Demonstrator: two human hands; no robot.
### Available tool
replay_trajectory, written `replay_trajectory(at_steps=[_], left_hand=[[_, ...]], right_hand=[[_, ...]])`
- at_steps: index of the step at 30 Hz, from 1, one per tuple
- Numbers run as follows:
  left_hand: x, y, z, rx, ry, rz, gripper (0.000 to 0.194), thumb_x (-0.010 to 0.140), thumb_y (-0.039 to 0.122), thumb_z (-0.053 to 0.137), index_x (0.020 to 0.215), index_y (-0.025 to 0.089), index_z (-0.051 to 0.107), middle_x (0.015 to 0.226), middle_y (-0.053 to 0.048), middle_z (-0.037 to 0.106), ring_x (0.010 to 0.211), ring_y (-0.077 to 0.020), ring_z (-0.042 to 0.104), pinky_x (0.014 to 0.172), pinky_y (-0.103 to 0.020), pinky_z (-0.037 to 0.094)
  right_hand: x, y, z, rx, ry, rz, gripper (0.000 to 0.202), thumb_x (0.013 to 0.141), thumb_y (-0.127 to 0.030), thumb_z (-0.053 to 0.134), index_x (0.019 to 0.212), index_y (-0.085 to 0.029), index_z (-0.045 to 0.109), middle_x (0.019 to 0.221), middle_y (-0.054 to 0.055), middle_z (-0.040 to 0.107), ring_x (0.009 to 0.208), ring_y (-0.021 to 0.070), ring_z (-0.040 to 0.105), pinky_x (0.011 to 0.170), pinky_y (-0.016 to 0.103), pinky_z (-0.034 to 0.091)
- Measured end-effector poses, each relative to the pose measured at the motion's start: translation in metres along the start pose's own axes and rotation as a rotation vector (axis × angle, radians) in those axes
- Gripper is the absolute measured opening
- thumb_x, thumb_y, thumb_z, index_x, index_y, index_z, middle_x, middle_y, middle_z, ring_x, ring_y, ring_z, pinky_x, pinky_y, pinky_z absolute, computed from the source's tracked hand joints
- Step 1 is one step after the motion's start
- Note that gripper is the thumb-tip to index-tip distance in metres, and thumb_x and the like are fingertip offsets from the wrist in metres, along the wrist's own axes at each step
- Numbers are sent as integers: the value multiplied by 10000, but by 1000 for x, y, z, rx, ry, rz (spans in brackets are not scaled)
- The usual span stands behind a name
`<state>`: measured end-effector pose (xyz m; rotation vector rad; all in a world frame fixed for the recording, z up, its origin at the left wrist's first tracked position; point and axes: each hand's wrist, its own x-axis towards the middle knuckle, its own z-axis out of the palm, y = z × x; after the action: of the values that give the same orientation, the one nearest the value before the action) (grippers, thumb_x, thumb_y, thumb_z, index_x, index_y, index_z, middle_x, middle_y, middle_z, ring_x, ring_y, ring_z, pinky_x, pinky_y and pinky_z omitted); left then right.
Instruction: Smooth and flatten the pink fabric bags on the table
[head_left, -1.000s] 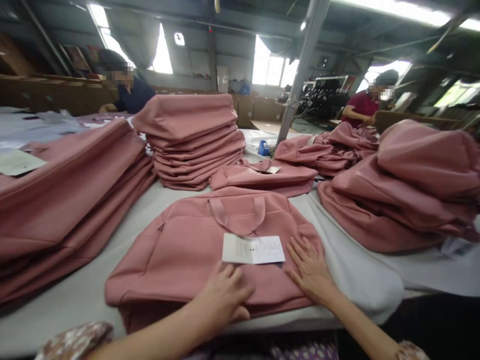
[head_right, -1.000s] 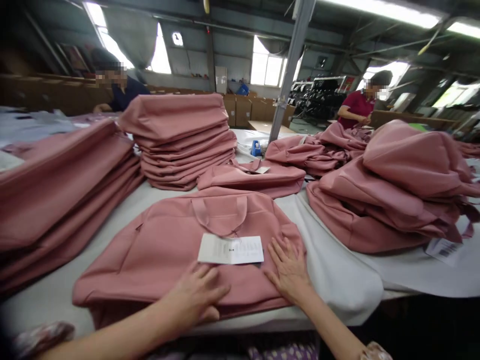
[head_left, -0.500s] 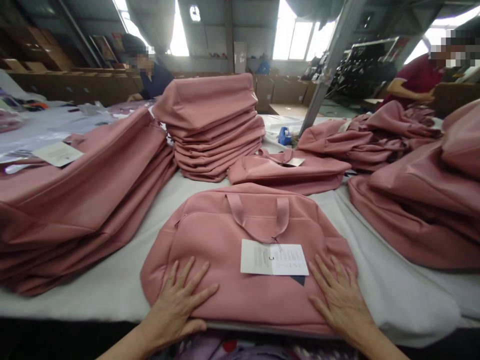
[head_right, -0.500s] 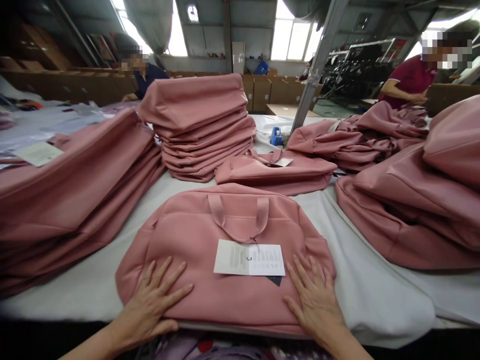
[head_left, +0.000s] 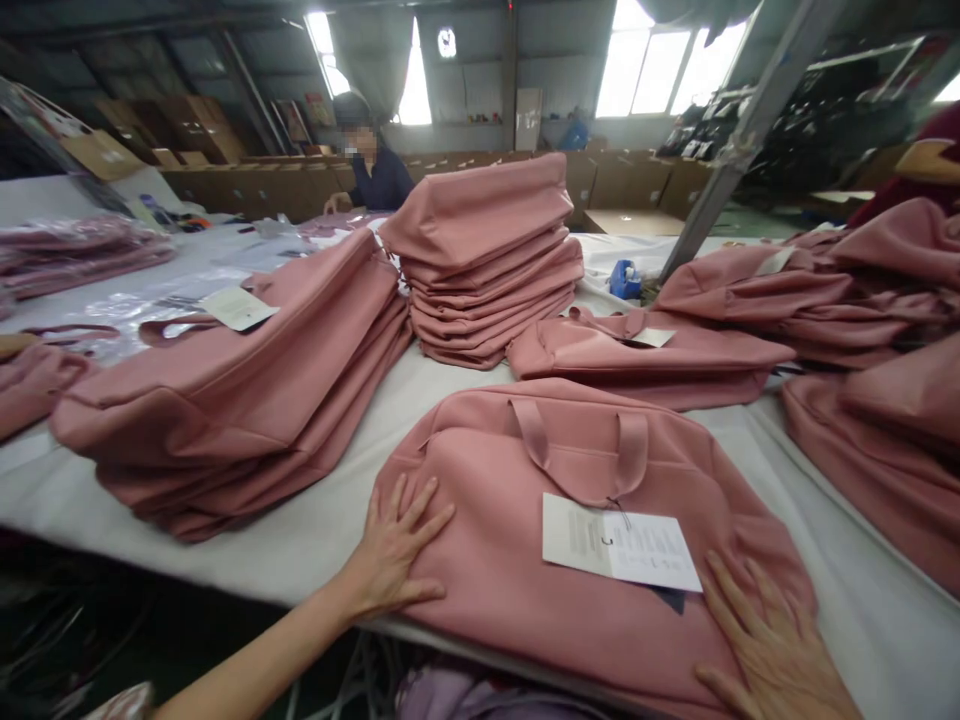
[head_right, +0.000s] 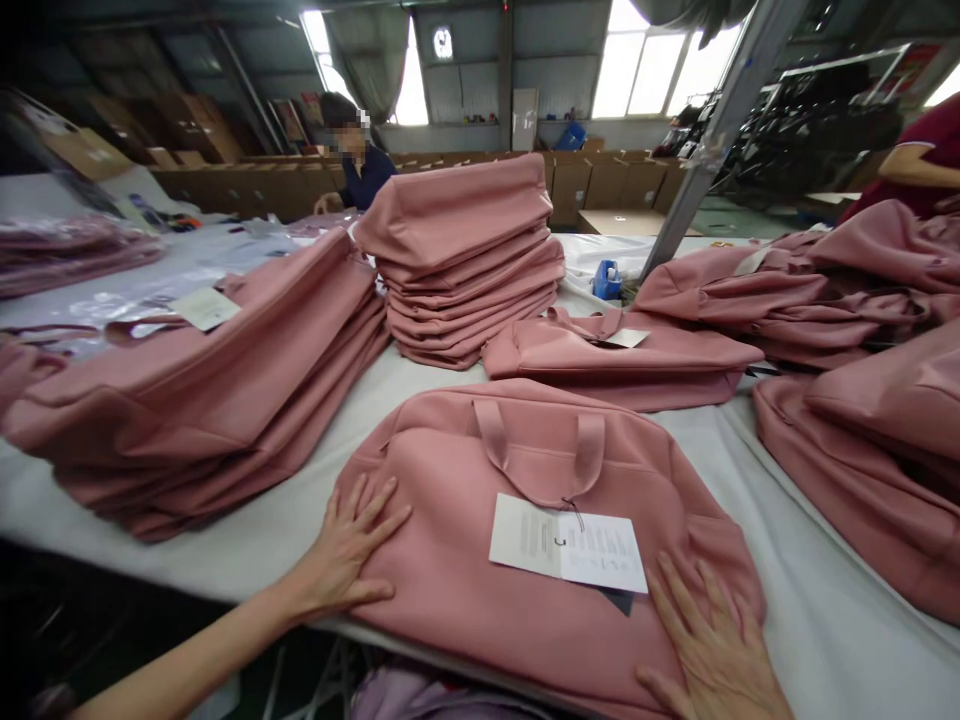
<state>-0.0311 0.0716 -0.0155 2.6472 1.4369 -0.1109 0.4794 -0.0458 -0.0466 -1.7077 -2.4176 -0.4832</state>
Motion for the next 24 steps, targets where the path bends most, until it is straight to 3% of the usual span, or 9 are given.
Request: replay_trajectory(at_steps=[6,11,15,19,24], left_hand=[[3,-9,10,-59,55,42,881,743,779,524,1470,388,217,1605,-115,129,1413,-519,9,1005,-817,106],[4,-22,24,-62,79,80,866,752,762,527,1468,367,243,1609,-97,98,1431,-484,7,1059,-754,137],[7,-31,35,-27,109,74,826,771,735,527,1459,345,288,1609,-83,105,1445,-443,42,1104,-692,145],[7,-28,32,4,152,61,764,798,681,528,1446,327,333,1605,-79,138,1444,-433,87,1112,-668,175],[1,-13,24,57,209,-67,638,831,572,512,1407,314,420,1580,-92,237,1431,-471,98,1033,-726,246]], right_hand=[[2,-4,-8,-40,-75,-9,903,781,-519,565,1517,-172,172,1527,140,334,1365,460,269,991,663,340],[-7,2,-15,-33,-157,-32,675,921,-421,465,1506,-209,203,1543,78,313,1412,362,254,1047,598,376],[-12,18,-18,202,-224,34,548,978,-340,394,1492,-258,222,1522,68,348,1407,318,292,1066,579,400],[-10,36,-18,402,-240,80,451,1003,-295,341,1454,-286,329,1469,56,440,1380,239,356,1102,498,394],[-21,31,-17,347,-199,53,446,984,-274,373,1430,-278,391,1480,77,418,1395,303,307,1068,562,404]])
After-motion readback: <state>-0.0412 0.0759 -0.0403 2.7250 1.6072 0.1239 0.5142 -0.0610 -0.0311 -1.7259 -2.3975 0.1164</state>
